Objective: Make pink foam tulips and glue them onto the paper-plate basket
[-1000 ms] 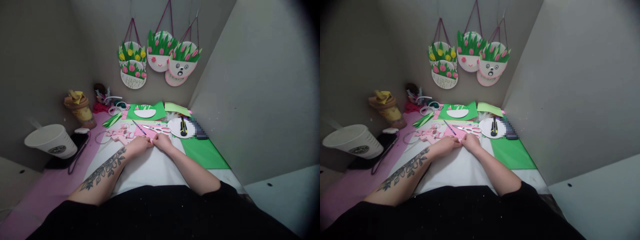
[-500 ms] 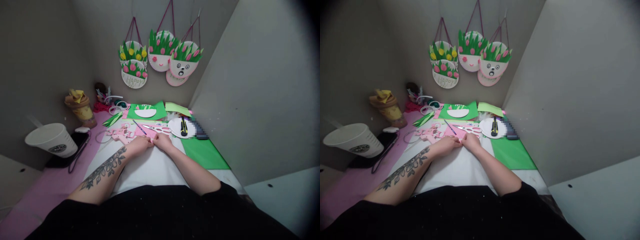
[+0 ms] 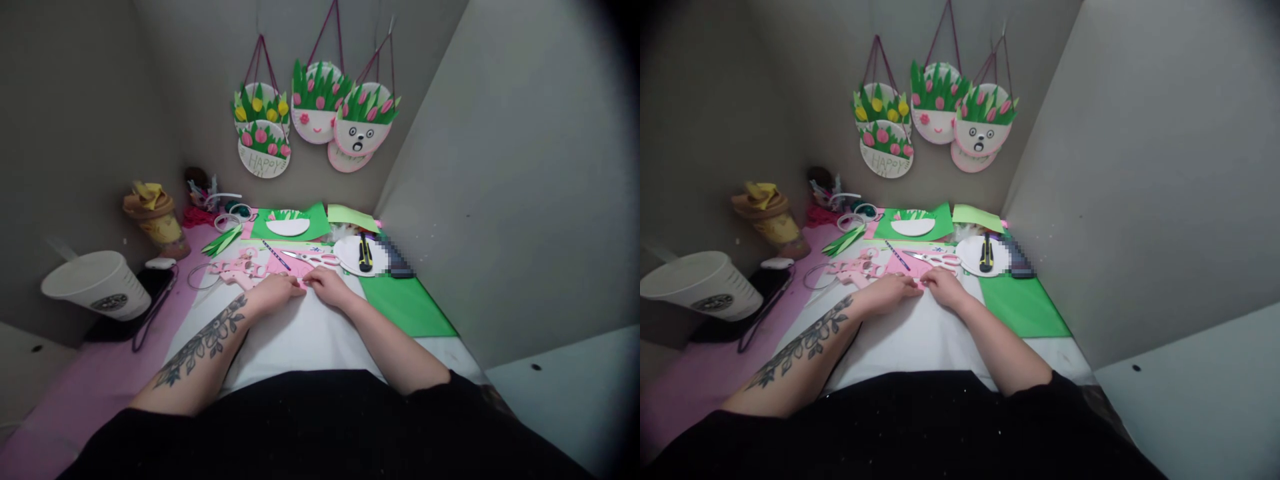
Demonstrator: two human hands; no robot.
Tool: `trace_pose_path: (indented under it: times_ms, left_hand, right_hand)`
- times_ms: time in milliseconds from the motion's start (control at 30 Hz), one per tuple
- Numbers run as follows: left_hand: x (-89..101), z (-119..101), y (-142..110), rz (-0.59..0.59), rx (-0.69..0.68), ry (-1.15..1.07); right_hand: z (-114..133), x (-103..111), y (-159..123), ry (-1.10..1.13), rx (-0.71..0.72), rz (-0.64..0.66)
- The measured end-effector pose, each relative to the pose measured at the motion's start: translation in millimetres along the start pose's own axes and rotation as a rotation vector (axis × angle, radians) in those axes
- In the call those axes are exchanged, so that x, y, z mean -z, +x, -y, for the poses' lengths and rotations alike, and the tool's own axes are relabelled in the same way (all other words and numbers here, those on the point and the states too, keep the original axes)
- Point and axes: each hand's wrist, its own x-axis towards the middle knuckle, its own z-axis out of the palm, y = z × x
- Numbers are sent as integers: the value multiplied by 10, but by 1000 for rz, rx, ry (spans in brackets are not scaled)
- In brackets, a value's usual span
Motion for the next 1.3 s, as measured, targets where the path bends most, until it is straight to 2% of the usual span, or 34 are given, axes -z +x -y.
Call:
trace_pose_path:
  times_ms: [100,333,567,800,933,1033,1200,1300]
  left_hand:
    - [17,-9,-7,0,21,22]
    - [61,-36,-38,17,18,22]
    - [120,-76,-46,28,9,-30]
    - [158,-114,-47,39,26,-38]
    - [154,-93,-57,-6,22,-112]
    - [158,-58,-68,-31,77,-141]
    - [145,-47,-31,-132,311,-66]
    - [120,-78,2,-131,351,-48]
  right_hand:
    - [28,9,-18,-76,61,74]
    - [-4,24,-9,-88,24,10]
    - [22,34,-60,-118,120,111]
    - [71,33,-77,-227,93,145]
    - [96,4,-55,-338,35,153]
    - [76,-23,-13,-325,-10,129]
    - [52,-53,33,-213,-88,19]
    - [76,-77,36,-182,-107,1]
